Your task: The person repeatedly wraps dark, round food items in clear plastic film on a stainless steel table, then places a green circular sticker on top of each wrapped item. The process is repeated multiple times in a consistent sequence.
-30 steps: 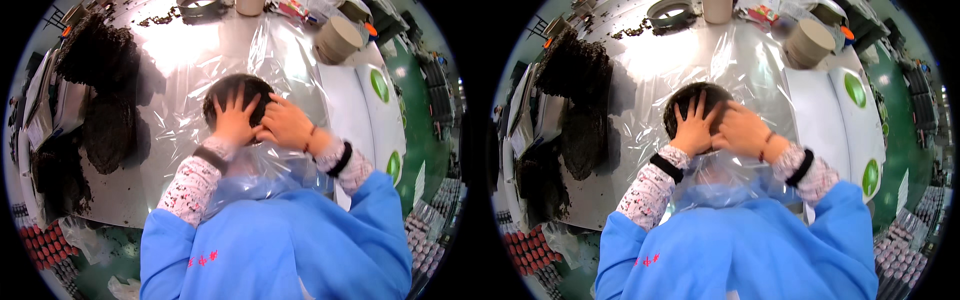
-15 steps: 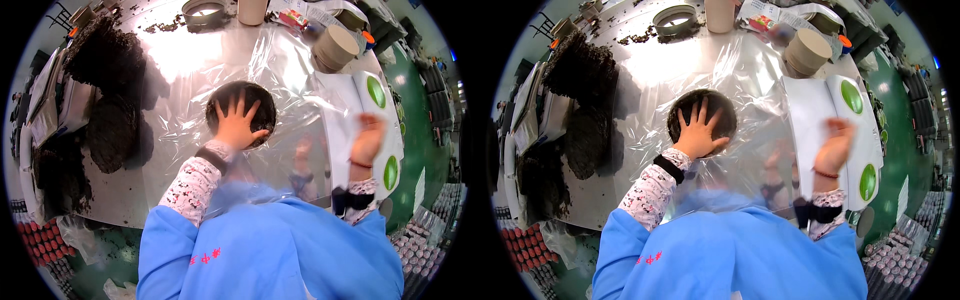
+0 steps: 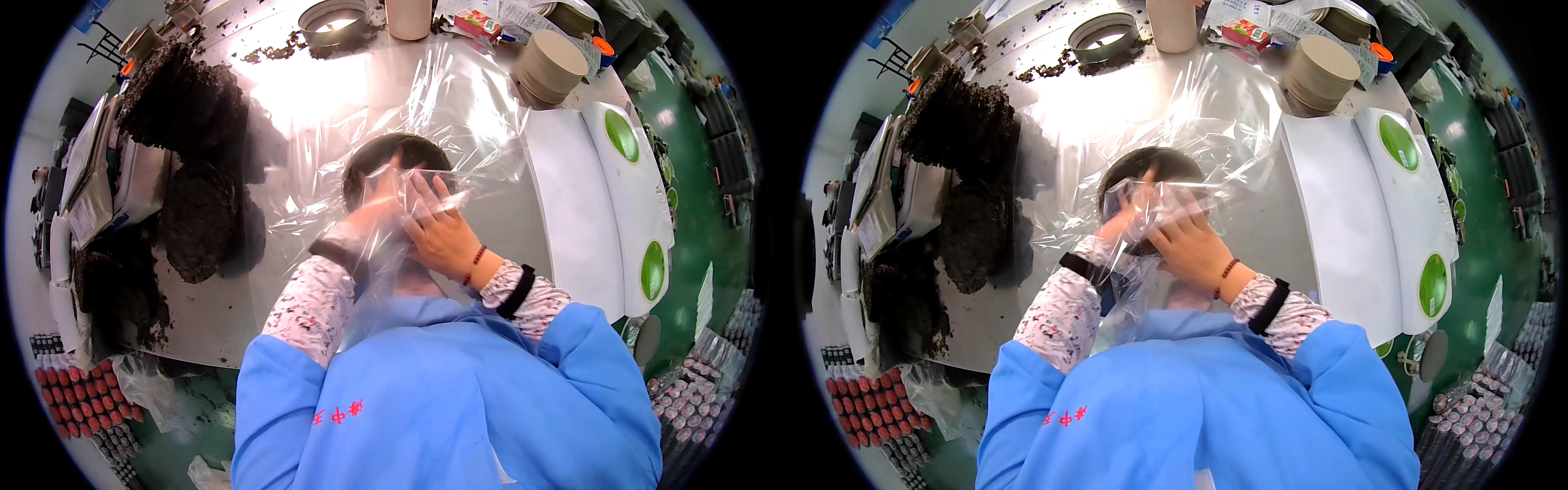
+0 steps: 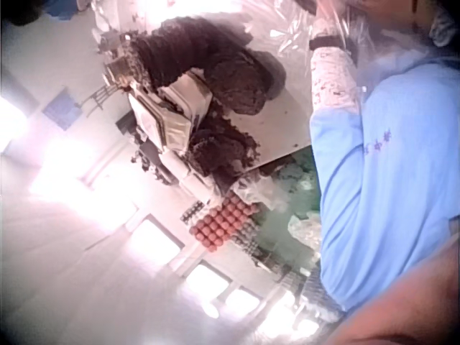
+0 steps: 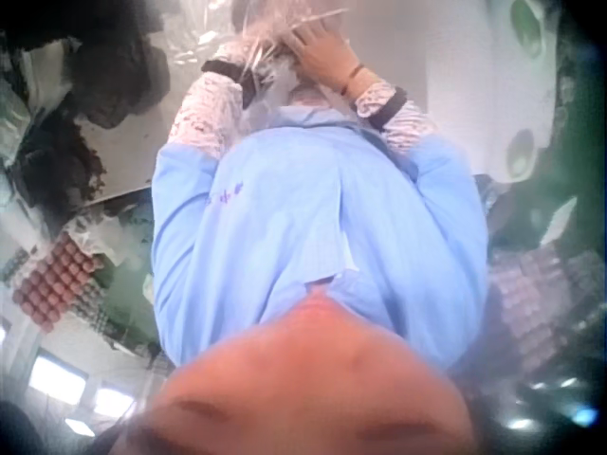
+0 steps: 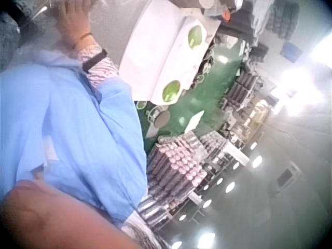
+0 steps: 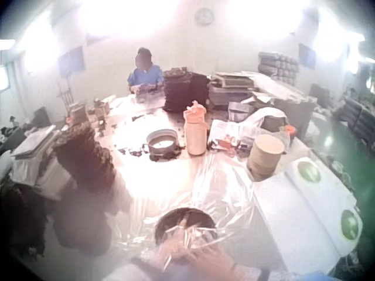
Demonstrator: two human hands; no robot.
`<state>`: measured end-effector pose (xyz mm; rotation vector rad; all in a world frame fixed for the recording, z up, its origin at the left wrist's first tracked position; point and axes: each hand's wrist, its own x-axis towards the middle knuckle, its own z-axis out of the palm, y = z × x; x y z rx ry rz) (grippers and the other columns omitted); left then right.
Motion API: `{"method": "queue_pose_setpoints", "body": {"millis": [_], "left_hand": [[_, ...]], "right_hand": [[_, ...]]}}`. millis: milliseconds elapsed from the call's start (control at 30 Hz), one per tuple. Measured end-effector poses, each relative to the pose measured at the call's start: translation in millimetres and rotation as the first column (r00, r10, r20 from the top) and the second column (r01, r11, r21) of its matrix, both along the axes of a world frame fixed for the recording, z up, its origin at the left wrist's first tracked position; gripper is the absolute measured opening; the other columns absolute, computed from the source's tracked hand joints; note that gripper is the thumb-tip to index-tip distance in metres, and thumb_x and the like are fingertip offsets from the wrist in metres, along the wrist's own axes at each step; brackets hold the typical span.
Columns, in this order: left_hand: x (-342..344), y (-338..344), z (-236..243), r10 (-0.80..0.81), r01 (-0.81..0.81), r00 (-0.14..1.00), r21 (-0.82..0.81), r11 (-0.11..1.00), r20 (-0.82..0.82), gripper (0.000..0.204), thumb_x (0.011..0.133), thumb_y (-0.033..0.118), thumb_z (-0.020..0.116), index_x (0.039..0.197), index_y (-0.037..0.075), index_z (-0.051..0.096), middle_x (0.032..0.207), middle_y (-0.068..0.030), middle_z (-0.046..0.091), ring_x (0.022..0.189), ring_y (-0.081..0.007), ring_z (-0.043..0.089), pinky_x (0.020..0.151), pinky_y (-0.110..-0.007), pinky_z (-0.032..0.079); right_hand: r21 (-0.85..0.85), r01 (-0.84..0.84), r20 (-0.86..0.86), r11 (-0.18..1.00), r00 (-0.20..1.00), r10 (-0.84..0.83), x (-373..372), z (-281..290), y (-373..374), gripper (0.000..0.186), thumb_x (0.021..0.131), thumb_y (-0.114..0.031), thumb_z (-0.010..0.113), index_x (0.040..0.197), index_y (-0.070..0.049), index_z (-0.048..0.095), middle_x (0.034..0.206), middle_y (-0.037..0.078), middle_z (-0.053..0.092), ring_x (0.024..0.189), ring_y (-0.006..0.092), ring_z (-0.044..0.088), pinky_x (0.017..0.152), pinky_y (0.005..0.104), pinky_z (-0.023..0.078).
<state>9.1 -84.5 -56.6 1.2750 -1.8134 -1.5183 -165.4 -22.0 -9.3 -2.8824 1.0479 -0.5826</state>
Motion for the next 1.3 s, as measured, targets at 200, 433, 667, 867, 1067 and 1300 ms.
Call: {"method": "queue_pose_setpoints", "body": {"millis": [200, 433, 667, 867, 1067, 1300], "left_hand": [[35, 49, 135, 0.299, -0.255, 0.8, 0.157, 0.954, -0.521, 0.071, 0.096, 0.019, 0.057, 0.154, -0.002, 0.022, 0.16, -0.0202, 0.023, 0.149, -0.0268, 0.02, 0.119, -0.039, 0.019], [41, 168, 110, -0.17, 0.187, 0.915, -0.013, 0.982, 0.367, 0.082, 0.093, 0.032, 0.064, 0.153, -0.003, 0.021, 0.158, -0.0244, 0.017, 0.148, -0.0367, 0.015, 0.12, -0.048, 0.013], [-20, 70, 54, 0.592, -0.319, 0.8, -0.903, 0.287, -0.095, 0.082, 0.086, 0.03, 0.072, 0.147, -0.005, 0.029, 0.128, -0.0215, 0.05, 0.121, -0.0375, 0.045, 0.104, -0.049, 0.034], [-23, 32, 52, 0.431, 0.072, 0.699, -0.656, 0.751, 0.57, 0.103, 0.078, 0.023, 0.078, 0.153, -0.007, 0.014, 0.11, -0.0147, 0.058, 0.105, -0.0318, 0.053, 0.091, -0.041, 0.041], [-32, 50, 61, 0.088, 0.269, 0.748, -0.422, 0.865, 0.657, 0.108, 0.071, 0.021, 0.08, 0.155, 0.001, 0.016, 0.099, -0.018, 0.055, 0.091, -0.0361, 0.059, 0.077, -0.044, 0.053], [-25, 41, 43, -0.017, 0.159, 0.879, -0.261, 0.952, 0.476, 0.082, 0.072, 0.023, 0.078, 0.144, 0.007, 0.041, 0.111, -0.0232, 0.057, 0.091, -0.0375, 0.062, 0.072, -0.044, 0.054]], "right_hand": [[0.078, 0.111, -0.026, 0.991, 0.994, -0.109, -1, -3, -3, 0.074, 0.072, -0.041, 0.076, 0.136, -0.009, 0.053, 0.112, 0.011, 0.058, 0.111, 0.0297, 0.053, 0.092, 0.0465, 0.039], [0.243, 0.133, 0.165, 0.961, 0.971, -0.176, 9, -3, -5, 0.029, 0.079, -0.04, 0.068, 0.086, -0.011, 0.068, 0.079, 0.006, 0.06, 0.078, 0.0237, 0.059, 0.074, 0.0406, 0.043], [0.102, 0.034, 0.111, 0.994, 0.993, -0.045, -2, -21, -9, 0.012, 0.08, -0.022, 0.062, 0.074, -0.015, 0.069, 0.08, 0.004, 0.066, 0.074, 0.024, 0.061, 0.065, 0.0407, 0.046], [0.38, 0.197, 0.681, 0.904, 0.601, -0.418, -49, -4, -14, 0.016, 0.09, -0.018, 0.063, 0.101, -0.007, 0.066, 0.087, 0.005, 0.064, 0.077, 0.0196, 0.059, 0.068, 0.0396, 0.048], [0.847, -0.392, 0.479, 0.359, 0.269, -0.836, -46, 4, -79, 0.03, 0.095, -0.015, 0.061, 0.122, -0.004, 0.062, 0.098, 0.009, 0.068, 0.087, 0.0193, 0.064, 0.082, 0.0331, 0.051], [0.306, 0.234, 0.153, 0.923, 0.945, -0.29, -6, 59, -7, 0.046, 0.084, -0.008, 0.061, 0.128, -0.02, 0.064, 0.117, 0.017, 0.065, 0.095, 0.0268, 0.068, 0.085, 0.0363, 0.055]]}}
